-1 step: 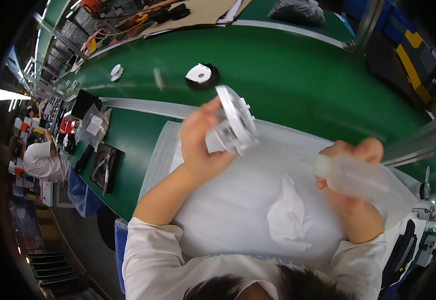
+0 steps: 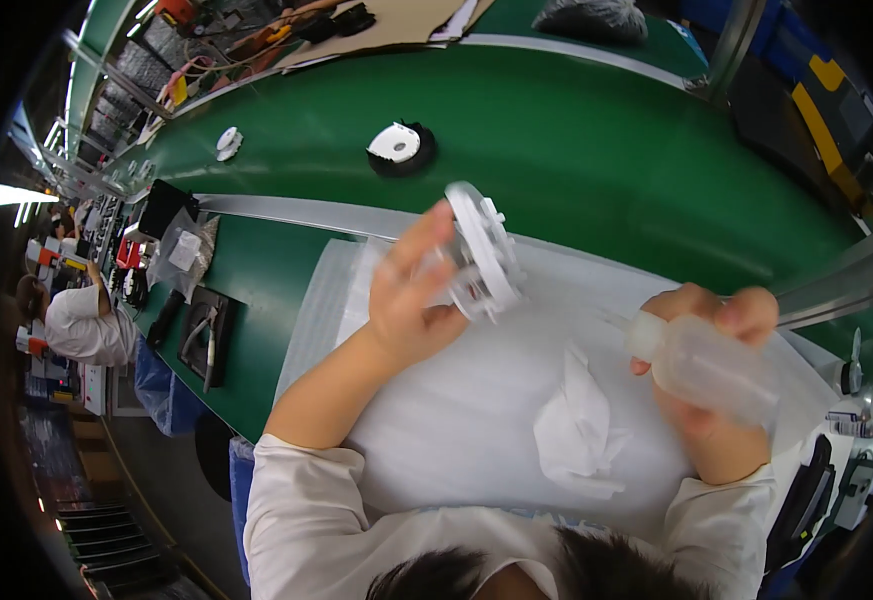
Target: Apply glue from a squeeze bottle to plastic electronic parts at an assembly station.
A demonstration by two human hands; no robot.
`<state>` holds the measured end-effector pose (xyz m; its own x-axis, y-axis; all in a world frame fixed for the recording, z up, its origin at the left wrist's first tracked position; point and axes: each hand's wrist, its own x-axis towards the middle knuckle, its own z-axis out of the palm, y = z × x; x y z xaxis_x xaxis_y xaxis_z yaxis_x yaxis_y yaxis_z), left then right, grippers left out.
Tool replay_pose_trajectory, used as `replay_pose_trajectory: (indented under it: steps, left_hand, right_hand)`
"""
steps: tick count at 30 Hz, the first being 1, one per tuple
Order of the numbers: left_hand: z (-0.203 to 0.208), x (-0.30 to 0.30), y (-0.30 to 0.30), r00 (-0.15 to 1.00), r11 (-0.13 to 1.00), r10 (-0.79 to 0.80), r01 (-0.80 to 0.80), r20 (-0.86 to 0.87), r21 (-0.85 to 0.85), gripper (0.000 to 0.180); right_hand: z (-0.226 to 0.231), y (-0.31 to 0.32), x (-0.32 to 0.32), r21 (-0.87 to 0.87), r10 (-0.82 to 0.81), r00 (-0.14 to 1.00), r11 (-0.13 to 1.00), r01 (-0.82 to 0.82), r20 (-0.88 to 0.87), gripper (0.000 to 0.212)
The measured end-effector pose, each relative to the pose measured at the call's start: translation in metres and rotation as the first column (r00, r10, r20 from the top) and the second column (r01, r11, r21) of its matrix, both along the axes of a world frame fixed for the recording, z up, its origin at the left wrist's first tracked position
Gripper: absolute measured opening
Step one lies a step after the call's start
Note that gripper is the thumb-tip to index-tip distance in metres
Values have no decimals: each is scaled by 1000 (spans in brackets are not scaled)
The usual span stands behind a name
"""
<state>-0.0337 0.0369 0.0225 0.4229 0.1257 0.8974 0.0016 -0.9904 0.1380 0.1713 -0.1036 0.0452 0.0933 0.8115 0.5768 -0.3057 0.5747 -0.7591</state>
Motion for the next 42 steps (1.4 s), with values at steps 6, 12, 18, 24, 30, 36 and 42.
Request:
replay_pose_trajectory:
  steps: [6, 12, 18, 24, 30, 36, 42]
  left_hand:
    - [-6, 15, -15, 1000, 947, 21, -24, 12, 320, 38]
    - [-9, 10, -21, 992, 908, 120, -129, 47, 398, 35]
    - [-10, 10, -26, 986, 904, 153, -169, 72, 393, 30]
    - [-9, 10, -32, 987, 913, 141, -161, 82, 375, 26]
    - [-8, 10, -33, 986, 913, 150, -167, 74, 372, 25]
    - [-7, 10, -36, 983, 916, 161, -181, 84, 359, 24]
    - [-7, 11, -36, 978, 915, 181, -207, 107, 347, 22]
  right_hand:
    - [15, -13, 0, 248, -132, 932, 968, 47, 338, 62]
    - [16, -4, -14, 364, -379, 815, 904, 225, 438, 42]
    - [13, -3, -14, 439, -439, 789, 865, 242, 431, 39]
    - [16, -5, -16, 479, -499, 752, 832, 279, 430, 36]
    - [22, -13, -11, 416, -412, 668, 894, 166, 620, 42]
    - [22, -15, -11, 478, -473, 621, 861, 174, 625, 41]
    - [21, -16, -14, 474, -482, 616, 859, 192, 624, 40]
